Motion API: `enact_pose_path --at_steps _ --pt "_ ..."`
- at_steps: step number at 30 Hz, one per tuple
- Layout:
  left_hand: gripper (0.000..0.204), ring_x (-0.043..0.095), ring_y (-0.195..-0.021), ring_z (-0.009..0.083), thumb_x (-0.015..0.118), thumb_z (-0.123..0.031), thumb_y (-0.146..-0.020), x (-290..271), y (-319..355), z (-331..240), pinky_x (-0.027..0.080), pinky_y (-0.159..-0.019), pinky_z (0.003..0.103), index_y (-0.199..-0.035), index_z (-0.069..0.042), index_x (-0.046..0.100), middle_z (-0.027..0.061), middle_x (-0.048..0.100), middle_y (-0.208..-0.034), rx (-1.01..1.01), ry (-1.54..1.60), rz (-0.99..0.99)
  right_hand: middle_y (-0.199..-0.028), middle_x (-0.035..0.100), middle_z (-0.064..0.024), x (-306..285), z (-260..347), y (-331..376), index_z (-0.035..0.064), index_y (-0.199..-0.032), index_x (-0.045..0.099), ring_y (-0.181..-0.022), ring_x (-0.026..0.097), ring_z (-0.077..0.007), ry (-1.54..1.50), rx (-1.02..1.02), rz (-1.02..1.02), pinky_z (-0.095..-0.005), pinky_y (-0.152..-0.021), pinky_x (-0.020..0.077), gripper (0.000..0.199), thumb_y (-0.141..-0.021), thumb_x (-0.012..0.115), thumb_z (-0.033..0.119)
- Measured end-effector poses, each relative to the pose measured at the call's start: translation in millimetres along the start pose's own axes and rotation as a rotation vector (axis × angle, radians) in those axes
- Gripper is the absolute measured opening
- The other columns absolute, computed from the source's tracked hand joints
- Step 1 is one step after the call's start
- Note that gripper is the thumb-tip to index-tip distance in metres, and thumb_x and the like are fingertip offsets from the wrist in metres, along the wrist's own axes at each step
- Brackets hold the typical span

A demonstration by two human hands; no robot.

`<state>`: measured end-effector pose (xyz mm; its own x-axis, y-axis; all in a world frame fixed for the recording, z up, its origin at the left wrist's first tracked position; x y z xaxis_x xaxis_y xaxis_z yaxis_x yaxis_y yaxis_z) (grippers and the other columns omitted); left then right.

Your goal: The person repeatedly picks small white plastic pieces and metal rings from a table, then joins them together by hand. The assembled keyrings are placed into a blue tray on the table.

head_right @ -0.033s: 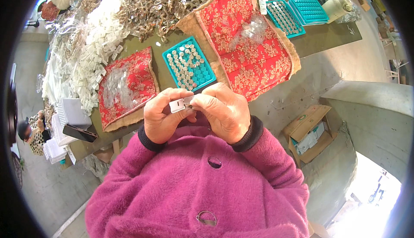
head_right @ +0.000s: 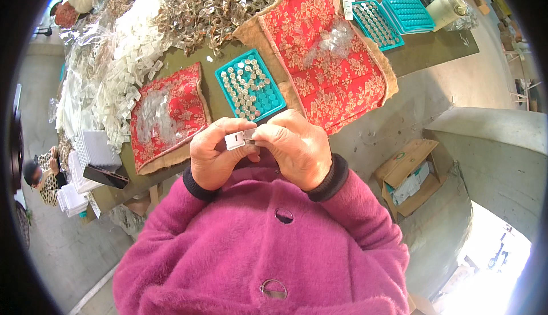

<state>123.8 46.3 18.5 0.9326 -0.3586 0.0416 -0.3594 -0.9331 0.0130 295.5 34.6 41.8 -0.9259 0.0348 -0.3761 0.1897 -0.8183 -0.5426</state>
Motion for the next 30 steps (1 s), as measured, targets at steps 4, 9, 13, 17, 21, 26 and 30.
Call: enact_pose_path --at_steps 4,9,13,17,21,26,30 --pt "0.037 0.076 -0.087 0.0222 0.074 0.011 -0.09 -1 3 6 0.066 -0.077 0.035 -0.125 0.007 0.065 0.0149 0.073 -0.106 -0.067 0.215 0.006 -0.089 0.065 -0.0101 1 -8 -1 0.0042 -0.102 0.072 -0.079 0.067 -0.0254 -0.202 0.189 0.045 -0.0341 -0.071 0.0554 0.02 -0.086 0.076 -0.006" --pt "0.036 0.076 -0.085 0.0236 0.073 0.011 -0.091 1 5 14 0.067 -0.077 0.037 -0.126 0.007 0.065 0.0166 0.075 -0.104 -0.163 0.345 -0.041 -0.092 0.066 -0.011 1 -4 -4 0.003 -0.105 0.071 -0.081 0.068 -0.0253 -0.155 0.18 0.095 -0.0342 -0.071 0.0563 0.022 -0.086 0.074 -0.008" --pt "0.033 0.076 -0.083 0.0235 0.071 0.01 -0.094 -1 2 12 0.066 -0.076 0.036 -0.127 0.007 0.066 0.017 0.076 -0.104 -0.154 0.423 -0.074 -0.097 0.067 -0.0114 3 5 -4 0.0028 -0.111 0.069 -0.085 0.07 -0.0258 -0.007 0.043 0.084 -0.0346 -0.073 0.0579 0.028 -0.086 0.073 -0.008" --pt "0.033 0.076 -0.08 0.022 0.068 0.006 -0.097 -5 3 18 0.066 -0.074 0.035 -0.13 0.006 0.065 0.0165 0.076 -0.103 -0.322 0.486 -0.131 -0.096 0.069 -0.0118 5 2 -1 0.0025 -0.113 0.069 -0.084 0.071 -0.028 -0.025 0.12 -0.022 -0.0359 -0.075 0.0586 0.03 -0.086 0.074 -0.009" --pt "0.034 0.076 -0.08 0.0216 0.068 0.007 -0.096 -6 3 19 0.066 -0.073 0.034 -0.13 0.006 0.066 0.0157 0.076 -0.103 -0.318 0.483 -0.15 -0.095 0.068 -0.012 7 4 -1 0.0025 -0.107 0.067 -0.082 0.069 -0.0246 0.069 0.094 -0.015 -0.0344 -0.073 0.056 0.024 -0.087 0.075 -0.007" --pt "0.034 0.075 -0.085 0.0207 0.071 0.009 -0.094 -8 1 6 0.065 -0.075 0.031 -0.127 0.006 0.068 0.0113 0.074 -0.097 -0.025 0.129 -0.128 -0.091 0.063 -0.0098 12 -3 2 0.0028 -0.103 0.064 -0.079 0.065 -0.0212 0.053 0.259 0.049 -0.032 -0.07 0.0525 0.017 -0.091 0.074 -0.003" --pt "0.038 0.073 -0.081 0.0194 0.082 0.005 -0.084 -11 4 -16 0.059 -0.07 0.029 -0.121 0.0 0.074 0.0102 0.072 -0.092 0.366 -0.526 -0.185 -0.092 0.063 -0.0125 19 -4 -1 0.0032 -0.104 0.062 -0.079 0.066 -0.028 0.033 0.255 0.041 -0.0365 -0.069 0.0529 0.018 -0.092 0.073 -0.001"
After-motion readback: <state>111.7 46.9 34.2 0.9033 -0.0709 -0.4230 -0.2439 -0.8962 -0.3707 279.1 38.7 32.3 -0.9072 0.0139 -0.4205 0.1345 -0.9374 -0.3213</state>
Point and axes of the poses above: each hand's wrist, its own y-axis away from the middle knuckle, its own x-axis out of the palm, z = x × y, the point moved 6 cm from there along -y, towards the middle knuckle
